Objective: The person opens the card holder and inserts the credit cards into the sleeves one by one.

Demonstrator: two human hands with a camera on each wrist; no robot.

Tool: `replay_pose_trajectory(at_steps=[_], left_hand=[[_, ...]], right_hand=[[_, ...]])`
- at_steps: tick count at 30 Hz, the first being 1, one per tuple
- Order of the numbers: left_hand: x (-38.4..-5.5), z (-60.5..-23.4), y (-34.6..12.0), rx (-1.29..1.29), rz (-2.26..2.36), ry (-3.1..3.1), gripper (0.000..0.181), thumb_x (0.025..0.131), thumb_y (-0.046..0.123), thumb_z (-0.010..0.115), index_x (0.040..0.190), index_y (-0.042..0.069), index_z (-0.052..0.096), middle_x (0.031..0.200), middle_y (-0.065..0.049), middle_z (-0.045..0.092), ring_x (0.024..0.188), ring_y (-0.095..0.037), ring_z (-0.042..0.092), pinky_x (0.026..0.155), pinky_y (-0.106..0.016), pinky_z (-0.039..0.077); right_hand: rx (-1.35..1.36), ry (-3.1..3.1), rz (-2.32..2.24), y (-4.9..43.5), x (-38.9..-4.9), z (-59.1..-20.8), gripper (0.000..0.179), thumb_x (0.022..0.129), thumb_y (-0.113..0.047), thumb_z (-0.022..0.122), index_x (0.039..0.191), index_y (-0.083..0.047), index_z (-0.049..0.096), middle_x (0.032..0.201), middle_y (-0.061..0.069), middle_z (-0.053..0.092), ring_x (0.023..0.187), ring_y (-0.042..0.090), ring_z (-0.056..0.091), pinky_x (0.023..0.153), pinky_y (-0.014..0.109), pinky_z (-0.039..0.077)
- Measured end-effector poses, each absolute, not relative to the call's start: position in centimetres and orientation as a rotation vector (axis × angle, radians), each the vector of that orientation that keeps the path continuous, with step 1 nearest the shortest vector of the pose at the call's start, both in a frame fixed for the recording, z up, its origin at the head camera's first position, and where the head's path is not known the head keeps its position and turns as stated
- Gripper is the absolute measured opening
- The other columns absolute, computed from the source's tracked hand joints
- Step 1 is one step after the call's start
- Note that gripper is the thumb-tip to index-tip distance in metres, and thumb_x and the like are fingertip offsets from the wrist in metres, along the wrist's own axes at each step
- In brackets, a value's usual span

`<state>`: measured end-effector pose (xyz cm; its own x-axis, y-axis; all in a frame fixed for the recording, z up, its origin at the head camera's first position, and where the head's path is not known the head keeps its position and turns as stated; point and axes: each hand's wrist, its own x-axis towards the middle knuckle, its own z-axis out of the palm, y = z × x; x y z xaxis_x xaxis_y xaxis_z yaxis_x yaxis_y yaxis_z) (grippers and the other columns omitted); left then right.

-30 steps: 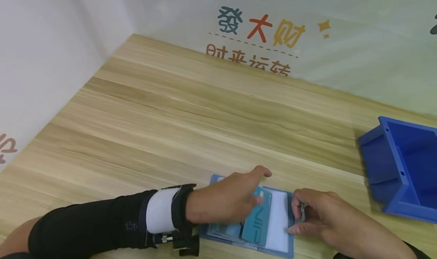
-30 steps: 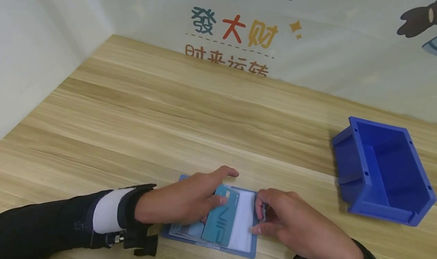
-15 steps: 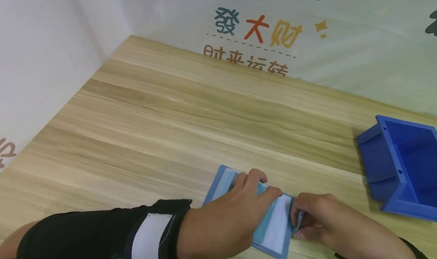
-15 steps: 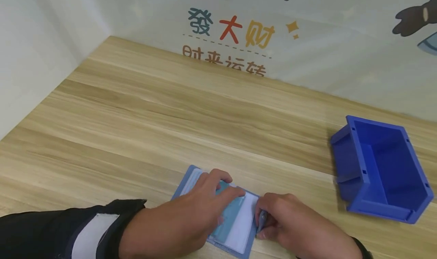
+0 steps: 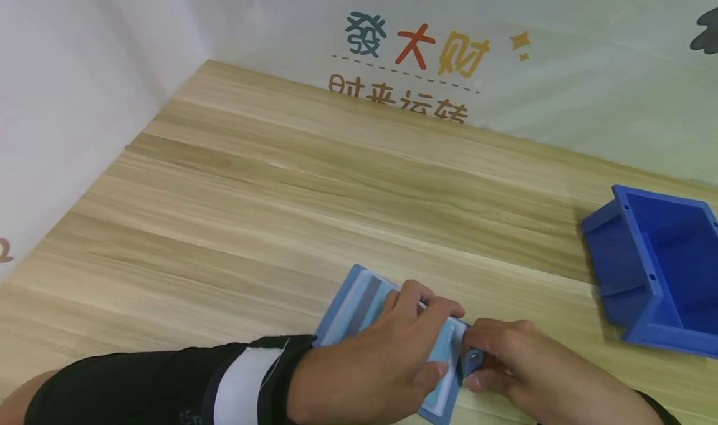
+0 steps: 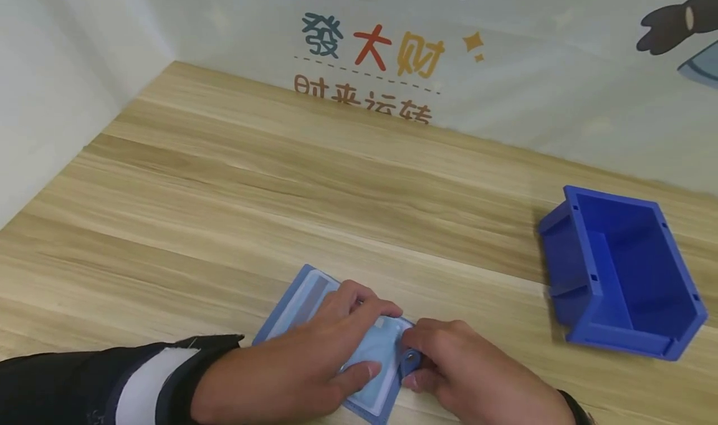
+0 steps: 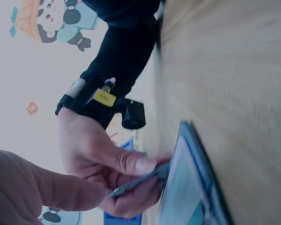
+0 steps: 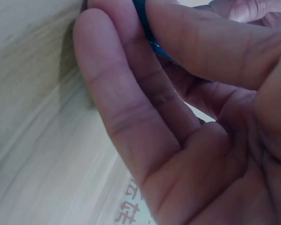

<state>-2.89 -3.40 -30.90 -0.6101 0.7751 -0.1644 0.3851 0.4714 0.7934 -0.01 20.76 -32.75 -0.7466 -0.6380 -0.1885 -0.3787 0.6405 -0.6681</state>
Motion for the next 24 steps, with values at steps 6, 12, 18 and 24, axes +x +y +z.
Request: replay_pose_trajectory(at_steps=[6, 12, 18, 24], left_hand=[[-3.6, -30.8, -3.1, 0.845, 1.127, 2.077, 0.046, 0.098, 0.017, 0.064, 0.139, 0.025, 0.045, 0.125, 0.004, 0.042, 0.113, -0.007, 0.047, 0.09, -0.023, 0.044], [-5.1, -30.1, -3.6, 0.969, 1.045, 2.035, 0.038, 0.098, 0.017, 0.065, 0.133, 0.021, 0.051, 0.122, 0.004, 0.046, 0.112, -0.006, 0.049, 0.088, -0.022, 0.045], [-7.9, -29.4, -5.0, 1.19, 0.541, 2.352, 0.063, 0.089, 0.035, 0.078, 0.141, 0.012, 0.05, 0.136, -0.009, 0.043, 0.12, -0.024, 0.04, 0.094, -0.039, 0.044], [-8.9, -29.6, -5.2, 1.177, 0.288, 2.378, 0.083, 0.065, 0.053, 0.092, 0.119, 0.001, 0.055, 0.111, -0.006, 0.041, 0.1, -0.021, 0.037, 0.074, -0.032, 0.041]], right_hand=[[-0.802, 2.402, -0.907, 20.7, 0.0, -33.0, 0.009, 0.093, -0.017, 0.071, 0.095, -0.022, 0.064, 0.086, -0.019, 0.053, 0.074, -0.006, 0.051, 0.061, 0.021, 0.047], [-0.787, 2.401, -0.867, 21.1, -0.1, -32.7, 0.007, 0.095, -0.019, 0.069, 0.097, -0.021, 0.063, 0.089, -0.018, 0.052, 0.075, -0.005, 0.049, 0.062, 0.021, 0.046], [-0.736, 2.455, -0.725, 22.5, -0.2, -31.6, 0.01, 0.095, -0.019, 0.069, 0.098, -0.023, 0.061, 0.091, -0.018, 0.048, 0.077, -0.003, 0.046, 0.063, 0.021, 0.042], [-0.718, 2.463, -0.717, 22.6, -0.6, -31.8, 0.014, 0.093, -0.02, 0.071, 0.092, -0.024, 0.058, 0.085, -0.019, 0.047, 0.074, -0.004, 0.045, 0.062, 0.021, 0.04]])
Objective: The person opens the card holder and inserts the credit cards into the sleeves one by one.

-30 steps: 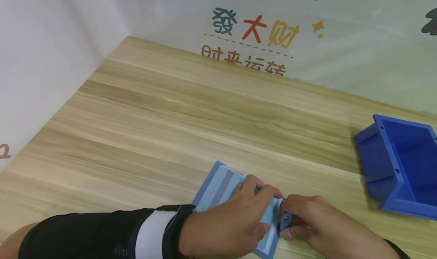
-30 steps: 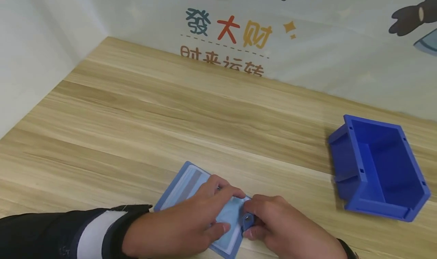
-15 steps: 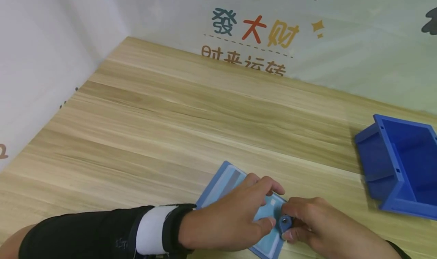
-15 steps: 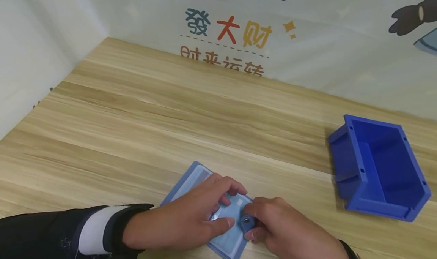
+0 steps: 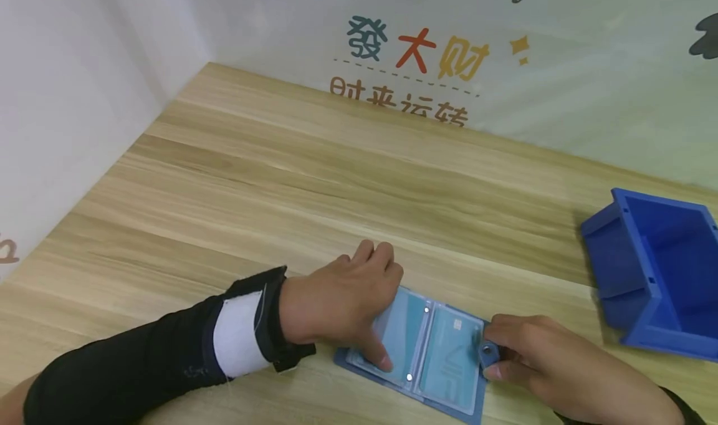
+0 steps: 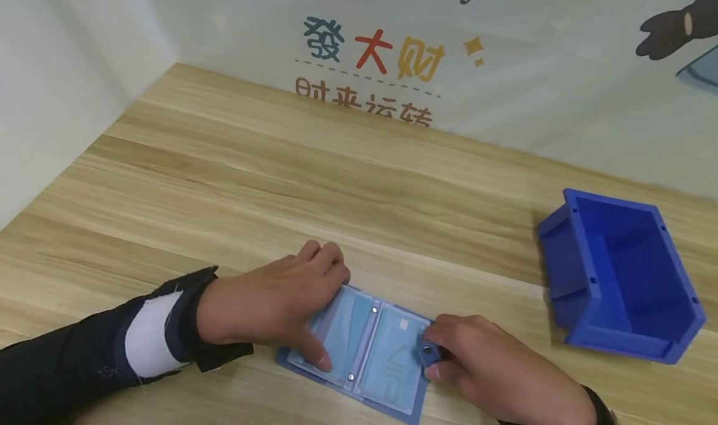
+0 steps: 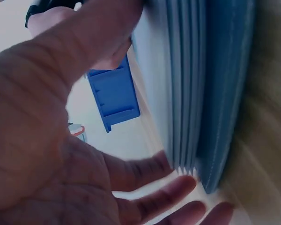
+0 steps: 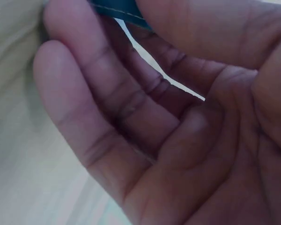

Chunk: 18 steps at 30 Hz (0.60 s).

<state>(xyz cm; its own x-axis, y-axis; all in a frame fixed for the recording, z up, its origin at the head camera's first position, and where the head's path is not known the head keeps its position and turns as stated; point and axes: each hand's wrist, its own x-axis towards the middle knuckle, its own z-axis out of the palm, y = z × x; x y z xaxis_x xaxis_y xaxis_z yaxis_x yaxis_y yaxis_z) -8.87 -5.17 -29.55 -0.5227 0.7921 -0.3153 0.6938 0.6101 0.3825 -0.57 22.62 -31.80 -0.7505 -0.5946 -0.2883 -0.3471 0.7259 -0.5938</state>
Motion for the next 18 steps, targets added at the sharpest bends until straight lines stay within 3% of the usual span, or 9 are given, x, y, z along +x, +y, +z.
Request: replay_pose_trajectory(at_steps=[4, 8, 12, 15, 18], left_hand=[[-8.8, -29.7, -4.7, 1.156, 0.236, 2.403, 0.091, 0.057, 0.06, 0.093, 0.112, 0.003, 0.049, 0.103, -0.004, 0.034, 0.098, -0.021, 0.034, 0.072, -0.03, 0.037], [-8.9, -29.8, -4.6, 1.061, 0.319, 2.343, 0.09, 0.057, 0.056, 0.095, 0.112, 0.008, 0.041, 0.098, -0.004, 0.043, 0.092, -0.019, 0.042, 0.068, -0.029, 0.041], [-9.1, -29.4, -4.8, 0.889, 0.624, 2.223, 0.075, 0.072, 0.035, 0.092, 0.119, 0.011, 0.038, 0.097, -0.005, 0.052, 0.083, -0.019, 0.053, 0.067, -0.031, 0.046], [-9.2, -28.7, -4.9, 0.814, 0.888, 2.211, 0.058, 0.086, 0.023, 0.081, 0.126, 0.012, 0.041, 0.112, -0.007, 0.053, 0.091, -0.019, 0.056, 0.074, -0.033, 0.049], [-8.8, -28.3, -4.7, 0.819, 1.108, 2.198, 0.049, 0.094, 0.022, 0.072, 0.133, 0.011, 0.043, 0.126, -0.01, 0.049, 0.097, -0.016, 0.058, 0.081, -0.031, 0.05]], right_hand=[[-0.766, 2.471, -0.763, 22.8, -0.8, -32.2, 0.019, 0.089, -0.016, 0.075, 0.087, -0.023, 0.058, 0.084, -0.019, 0.048, 0.074, -0.005, 0.046, 0.062, 0.021, 0.043], [-0.772, 2.434, -0.813, 23.1, -0.9, -32.4, 0.022, 0.085, -0.012, 0.078, 0.084, -0.023, 0.059, 0.086, -0.019, 0.051, 0.081, -0.005, 0.054, 0.065, 0.022, 0.049], [-0.695, 2.428, -0.848, 23.1, -0.8, -32.6, 0.022, 0.084, -0.013, 0.078, 0.081, -0.021, 0.058, 0.083, -0.018, 0.05, 0.077, -0.005, 0.053, 0.062, 0.022, 0.048], [-0.605, 2.455, -0.857, 22.8, -0.9, -32.6, 0.021, 0.085, -0.015, 0.077, 0.082, -0.021, 0.058, 0.081, -0.016, 0.05, 0.072, -0.003, 0.048, 0.06, 0.023, 0.044], [-0.535, 2.486, -0.848, 22.4, -1.2, -32.6, 0.016, 0.087, -0.015, 0.076, 0.087, -0.021, 0.061, 0.082, -0.014, 0.053, 0.071, -0.002, 0.049, 0.061, 0.023, 0.043]])
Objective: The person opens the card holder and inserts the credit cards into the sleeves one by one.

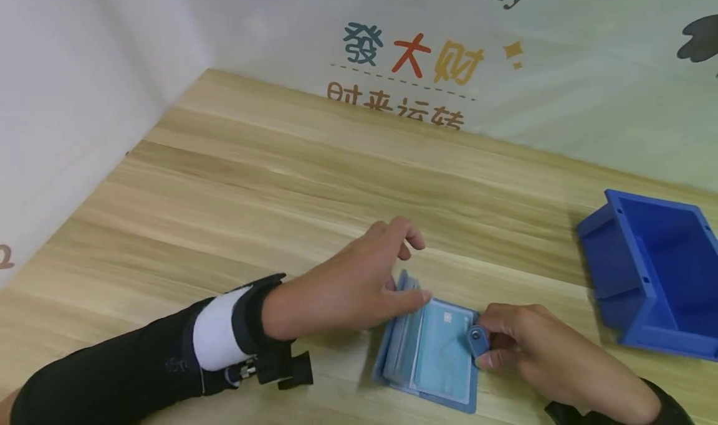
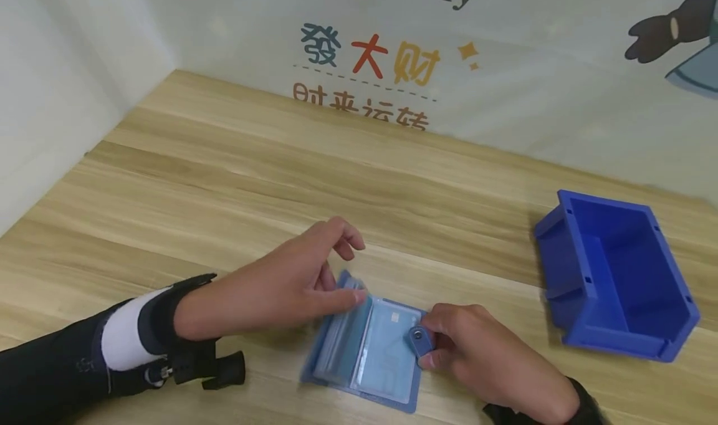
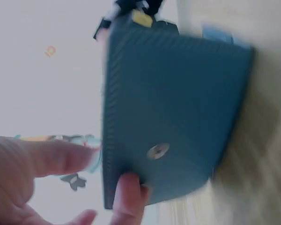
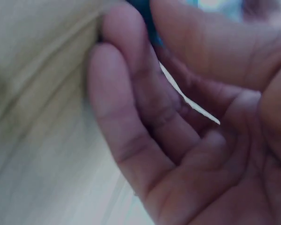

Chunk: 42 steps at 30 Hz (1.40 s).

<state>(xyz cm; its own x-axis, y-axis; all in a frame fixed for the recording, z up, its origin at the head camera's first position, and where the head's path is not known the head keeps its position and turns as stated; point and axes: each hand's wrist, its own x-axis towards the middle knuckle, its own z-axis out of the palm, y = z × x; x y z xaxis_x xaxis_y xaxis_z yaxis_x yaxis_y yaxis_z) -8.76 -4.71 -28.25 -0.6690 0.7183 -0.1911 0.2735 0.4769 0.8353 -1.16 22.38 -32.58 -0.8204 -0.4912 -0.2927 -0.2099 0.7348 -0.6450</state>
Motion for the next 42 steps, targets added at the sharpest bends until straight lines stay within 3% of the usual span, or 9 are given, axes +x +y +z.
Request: replay_pose_trajectory(at_steps=[3, 6, 10, 14, 25, 29, 33, 37, 42], left_hand=[[-7.8, -28.5, -4.2, 0.908, 1.231, 2.101, 0.044, 0.098, 0.019, 0.067, 0.135, 0.007, 0.045, 0.131, -0.012, 0.048, 0.1, -0.013, 0.062, 0.085, -0.024, 0.052], [-7.0, -29.3, -3.8, 1.154, 1.049, 2.098, 0.038, 0.101, 0.018, 0.062, 0.135, 0.004, 0.052, 0.135, -0.009, 0.048, 0.117, -0.012, 0.057, 0.095, -0.02, 0.047], [-6.7, -30.6, -3.5, 1.525, 0.57, 2.172, 0.047, 0.101, 0.024, 0.063, 0.143, 0.006, 0.054, 0.15, -0.008, 0.044, 0.138, -0.018, 0.042, 0.11, -0.03, 0.038], [-6.8, -31.2, -3.6, 1.664, 0.384, 2.193, 0.056, 0.099, 0.03, 0.065, 0.149, 0.009, 0.049, 0.156, -0.01, 0.038, 0.143, -0.023, 0.038, 0.113, -0.038, 0.037], [-6.9, -31.2, -3.7, 1.766, 0.268, 2.275, 0.056, 0.101, 0.038, 0.061, 0.148, 0.01, 0.05, 0.153, -0.01, 0.044, 0.14, -0.023, 0.044, 0.109, -0.035, 0.042], [-7.1, -31.2, -3.7, 1.718, 0.362, 2.247, 0.053, 0.098, 0.035, 0.066, 0.143, 0.009, 0.057, 0.152, -0.011, 0.046, 0.14, -0.021, 0.044, 0.111, -0.034, 0.039], [-7.2, -31.3, -3.7, 1.645, 0.472, 2.211, 0.047, 0.093, 0.031, 0.072, 0.135, 0.01, 0.062, 0.151, -0.01, 0.048, 0.141, -0.018, 0.043, 0.113, -0.034, 0.036], [-7.0, -31.3, -3.7, 1.638, 0.487, 2.225, 0.046, 0.091, 0.031, 0.074, 0.132, 0.011, 0.064, 0.15, -0.008, 0.049, 0.14, -0.016, 0.045, 0.111, -0.033, 0.039], [-6.8, -31.5, -3.7, 1.657, 0.471, 2.249, 0.048, 0.091, 0.033, 0.073, 0.132, 0.011, 0.062, 0.15, -0.009, 0.05, 0.138, -0.017, 0.046, 0.109, -0.033, 0.041]], right_hand=[[-0.513, 2.5, -0.868, 22.3, -1.4, -32.5, 0.013, 0.089, -0.011, 0.074, 0.095, -0.019, 0.065, 0.089, -0.013, 0.06, 0.077, -0.001, 0.058, 0.065, 0.023, 0.048], [-0.476, 2.449, -0.955, 22.6, -1.5, -32.4, 0.013, 0.091, -0.005, 0.07, 0.102, -0.012, 0.065, 0.096, -0.009, 0.068, 0.084, 0.003, 0.067, 0.07, 0.025, 0.053], [-0.413, 2.326, -1.116, 23.2, -1.5, -32.4, 0.011, 0.094, 0.002, 0.063, 0.104, -0.003, 0.062, 0.098, 0.0, 0.071, 0.087, 0.008, 0.071, 0.073, 0.028, 0.056], [-0.371, 2.246, -1.216, 23.6, -1.5, -32.5, 0.006, 0.096, 0.002, 0.06, 0.103, 0.001, 0.059, 0.1, 0.005, 0.07, 0.089, 0.01, 0.071, 0.076, 0.03, 0.057], [-0.299, 2.178, -1.343, 24.4, -1.9, -32.3, 0.004, 0.1, 0.003, 0.054, 0.101, 0.003, 0.058, 0.102, 0.011, 0.069, 0.093, 0.012, 0.071, 0.08, 0.032, 0.058], [-0.486, 2.299, -1.353, 23.8, -1.9, -32.9, 0.012, 0.096, 0.005, 0.059, 0.105, -0.001, 0.062, 0.104, 0.001, 0.063, 0.088, 0.01, 0.068, 0.073, 0.03, 0.058], [-0.646, 2.486, -1.332, 23.0, -1.8, -33.7, 0.019, 0.091, 0.005, 0.066, 0.102, -0.011, 0.069, 0.096, -0.003, 0.054, 0.081, 0.009, 0.057, 0.066, 0.024, 0.05], [-0.623, 2.566, -1.33, 22.3, -1.6, -34.2, 0.021, 0.088, 0.004, 0.069, 0.097, -0.015, 0.072, 0.09, -0.003, 0.049, 0.082, 0.011, 0.048, 0.067, 0.023, 0.041], [-0.568, 2.631, -1.296, 21.8, -1.5, -34.3, 0.024, 0.085, 0.004, 0.072, 0.096, -0.018, 0.073, 0.086, -0.005, 0.05, 0.078, 0.011, 0.046, 0.063, 0.025, 0.039]])
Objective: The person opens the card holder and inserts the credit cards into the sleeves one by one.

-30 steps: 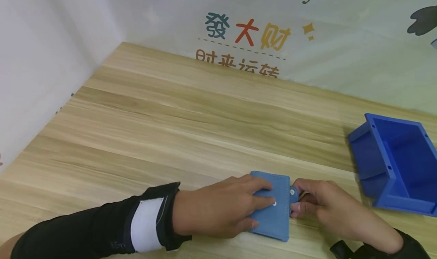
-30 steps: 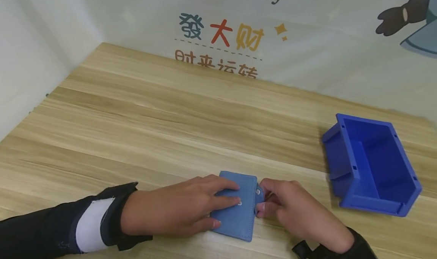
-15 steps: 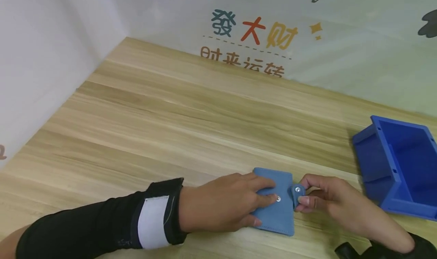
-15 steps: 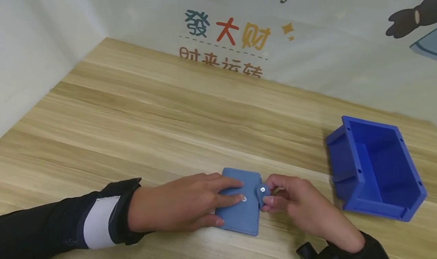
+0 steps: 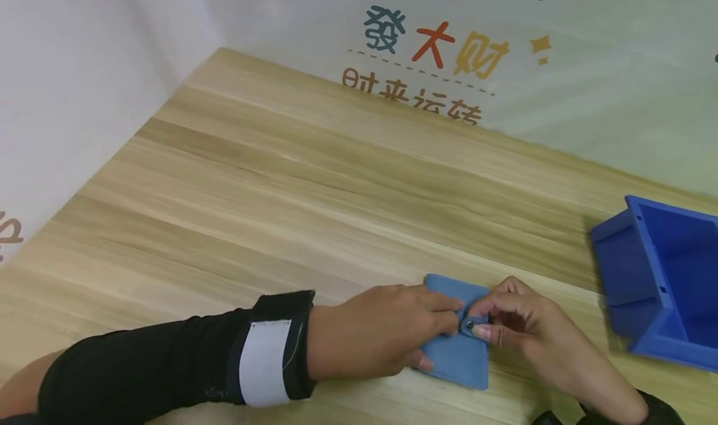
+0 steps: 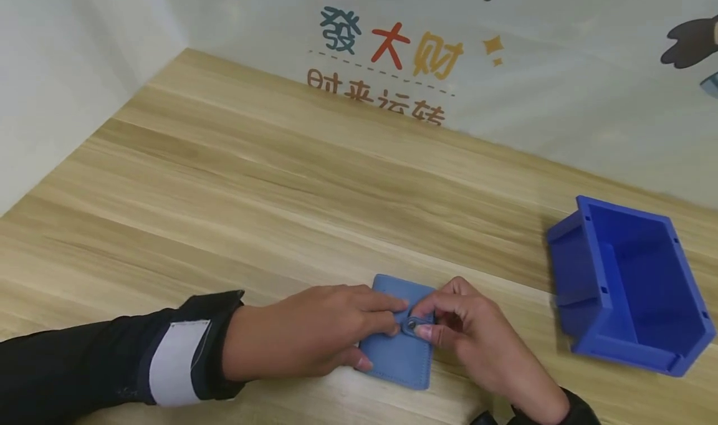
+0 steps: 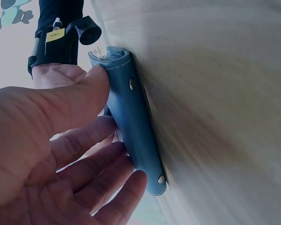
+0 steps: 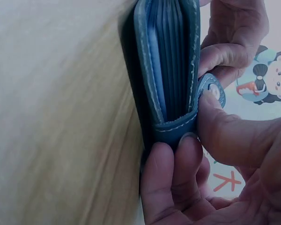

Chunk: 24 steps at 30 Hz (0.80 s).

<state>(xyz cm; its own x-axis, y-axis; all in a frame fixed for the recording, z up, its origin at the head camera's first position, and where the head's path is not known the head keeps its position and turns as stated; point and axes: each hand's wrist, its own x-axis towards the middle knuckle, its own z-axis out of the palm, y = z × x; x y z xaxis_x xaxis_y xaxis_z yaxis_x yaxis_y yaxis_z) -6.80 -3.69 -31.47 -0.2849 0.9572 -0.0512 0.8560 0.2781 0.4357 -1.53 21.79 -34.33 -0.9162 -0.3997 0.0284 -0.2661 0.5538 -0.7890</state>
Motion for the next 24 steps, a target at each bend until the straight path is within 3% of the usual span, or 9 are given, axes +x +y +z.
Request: replay_pose_trajectory(at_steps=[14, 24], left_hand=[[-7.0, -31.4, -3.7, 1.659, 0.513, 2.244, 0.045, 0.088, 0.033, 0.076, 0.127, 0.012, 0.066, 0.148, -0.008, 0.053, 0.136, -0.015, 0.049, 0.107, -0.031, 0.042], [-7.0, -31.4, -3.6, 1.677, 0.463, 2.267, 0.046, 0.09, 0.035, 0.075, 0.128, 0.013, 0.065, 0.147, -0.008, 0.053, 0.135, -0.016, 0.05, 0.105, -0.029, 0.044]], right_hand=[[-0.468, 2.58, -1.328, 21.9, -1.3, -34.0, 0.022, 0.088, 0.002, 0.072, 0.102, -0.015, 0.076, 0.092, -0.005, 0.059, 0.084, 0.009, 0.053, 0.068, 0.022, 0.046], [-0.281, 2.675, -1.226, 20.1, -1.1, -33.5, 0.018, 0.09, -0.004, 0.073, 0.097, -0.018, 0.063, 0.087, 0.001, 0.052, 0.077, 0.013, 0.05, 0.061, 0.027, 0.041]])
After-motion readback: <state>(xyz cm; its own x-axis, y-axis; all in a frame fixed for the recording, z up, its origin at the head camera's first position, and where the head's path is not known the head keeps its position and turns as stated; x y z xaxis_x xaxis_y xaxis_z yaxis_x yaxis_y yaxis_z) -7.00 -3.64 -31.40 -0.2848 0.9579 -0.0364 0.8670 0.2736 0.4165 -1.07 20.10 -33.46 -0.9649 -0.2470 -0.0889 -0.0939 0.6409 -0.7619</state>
